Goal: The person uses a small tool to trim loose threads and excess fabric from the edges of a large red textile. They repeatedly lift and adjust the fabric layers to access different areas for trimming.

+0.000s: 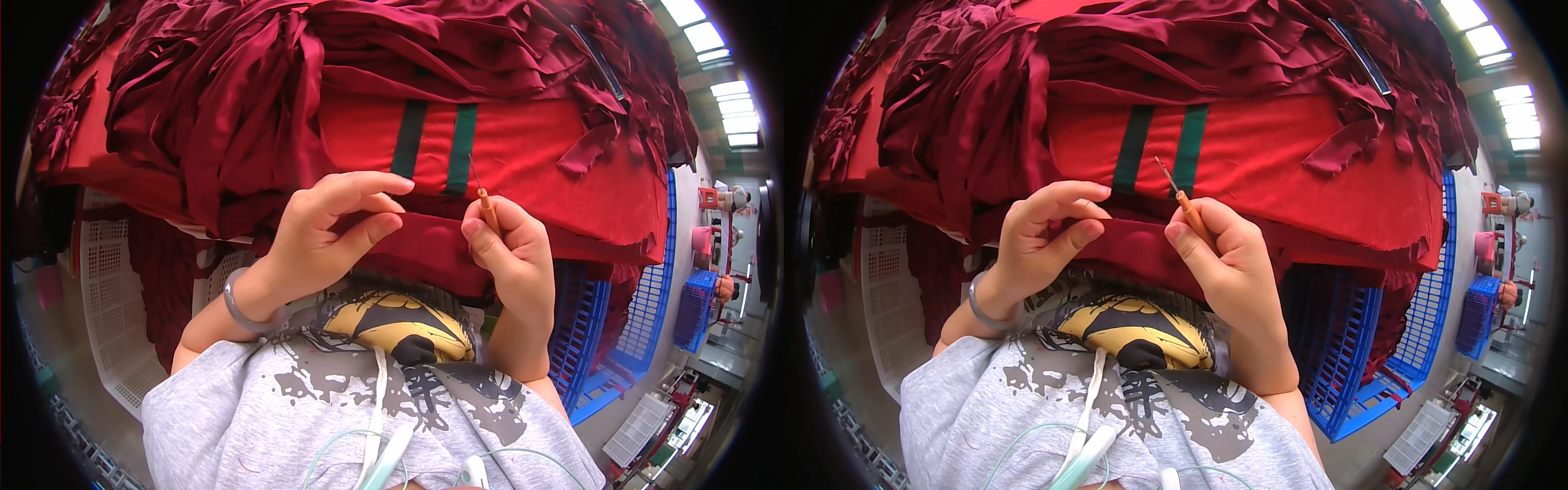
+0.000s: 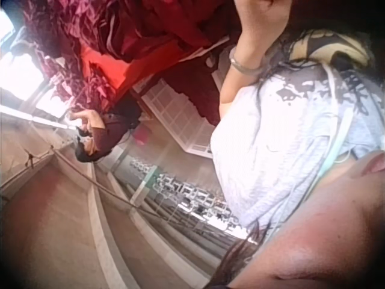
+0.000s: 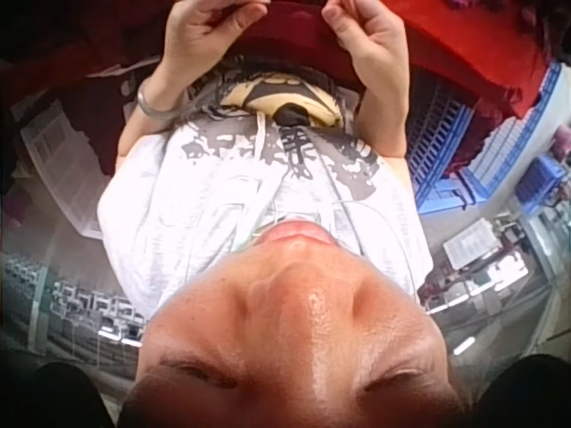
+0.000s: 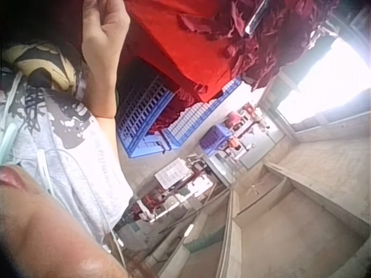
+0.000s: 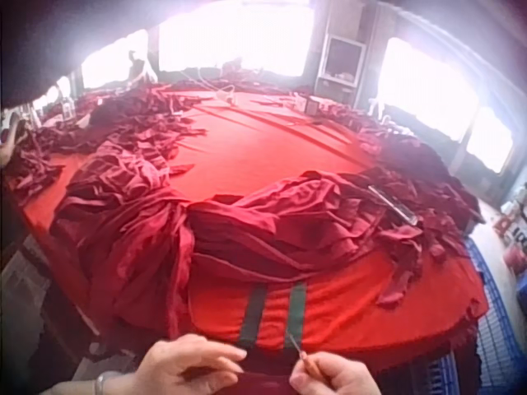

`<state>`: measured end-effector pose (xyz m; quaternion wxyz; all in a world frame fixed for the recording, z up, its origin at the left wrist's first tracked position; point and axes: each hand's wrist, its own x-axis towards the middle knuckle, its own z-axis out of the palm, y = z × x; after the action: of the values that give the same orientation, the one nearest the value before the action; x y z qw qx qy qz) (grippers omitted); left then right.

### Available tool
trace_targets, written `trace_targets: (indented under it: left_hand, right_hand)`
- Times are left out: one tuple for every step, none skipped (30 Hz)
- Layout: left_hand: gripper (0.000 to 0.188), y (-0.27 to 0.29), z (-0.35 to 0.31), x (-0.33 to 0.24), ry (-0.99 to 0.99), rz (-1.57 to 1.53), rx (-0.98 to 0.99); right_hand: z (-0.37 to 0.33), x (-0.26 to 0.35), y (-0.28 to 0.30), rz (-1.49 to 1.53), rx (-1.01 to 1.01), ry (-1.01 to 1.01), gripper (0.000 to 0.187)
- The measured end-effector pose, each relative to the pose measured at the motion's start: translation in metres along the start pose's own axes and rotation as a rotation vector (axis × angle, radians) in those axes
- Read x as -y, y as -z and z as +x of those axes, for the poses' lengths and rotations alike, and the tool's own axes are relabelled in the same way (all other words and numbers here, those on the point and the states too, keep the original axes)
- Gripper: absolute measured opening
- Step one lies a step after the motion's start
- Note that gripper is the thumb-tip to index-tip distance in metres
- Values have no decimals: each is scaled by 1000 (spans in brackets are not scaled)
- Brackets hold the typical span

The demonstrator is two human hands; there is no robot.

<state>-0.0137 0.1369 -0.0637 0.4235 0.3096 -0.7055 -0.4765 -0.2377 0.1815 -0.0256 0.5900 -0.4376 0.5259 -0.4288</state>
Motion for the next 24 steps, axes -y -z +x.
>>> trace_targets:
  left_hand:
    - [32,2,-1,1,16,-27,13]
    - [26,2,-1,-4,42,-51,5]
    - [24,6,-2,-8,100,-65,2]
    - [23,14,-5,-11,157,-79,-3]
    - [21,20,-7,-15,214,-93,-8]
    - [16,26,-8,-22,207,-5,-69]
    - [11,30,-9,-19,150,253,-210]
    - [10,41,-9,-13,-27,634,-340]
    - [13,55,-11,-12,9,924,-452]
    - [14,73,-14,-9,32,1025,-538]
    - [13,90,-11,-6,-114,1227,-589]
    - [12,90,-5,-6,-185,1378,-678]
    - [12,89,-1,-9,-253,1535,-775]
    - [11,84,3,-11,-278,1469,-722]
    - [11,77,9,-12,-303,1401,-667]
    - [9,67,15,-13,-303,1182,-550]
    - [6,53,22,-15,-269,1111,-421]
    - [7,36,33,-8,-292,1015,-386]
    - [12,24,48,-6,-283,966,-272]
    - [15,10,64,2,-340,951,-258]
    - [19,-2,80,9,-411,947,-271]
    - [21,-11,90,24,-411,970,-272]
    - [22,-16,96,33,-411,994,-271]
    - [22,-15,97,37,-365,1061,-200]
  right_hand:
    - [0,-1,-1,-5,-3,13,11]
    - [1,-3,-3,-10,-6,26,11]
    - [1,-4,-4,-15,-7,39,11]
    - [2,-5,-4,19,-53,56,10]
    - [3,-6,-4,53,-99,73,10]
    - [2,-10,7,153,-48,89,10]
    - [3,-18,18,249,21,179,14]
    - [2,-23,20,279,-91,263,16]
    - [1,-27,21,307,-205,347,17]
    - [1,-28,28,327,-172,388,18]
    - [0,-29,33,297,-163,383,18]
    - [-1,-30,37,268,-156,377,19]
    - [0,-30,38,240,-137,372,19]
    - [-1,-29,32,225,-201,319,17]
    - [-1,-28,29,198,-185,301,16]
    - [0,-25,24,173,-156,284,16]
    - [1,-23,20,146,-125,265,15]
    - [0,-23,22,134,-75,254,11]
    - [-1,-21,20,130,-98,233,9]
    - [-3,-20,14,127,-119,211,7]
    - [-5,-17,9,126,-140,189,6]
    - [-5,-11,2,168,-163,138,8]
    - [-6,-11,3,220,-118,112,9]
    - [-8,-11,5,272,-72,85,10]
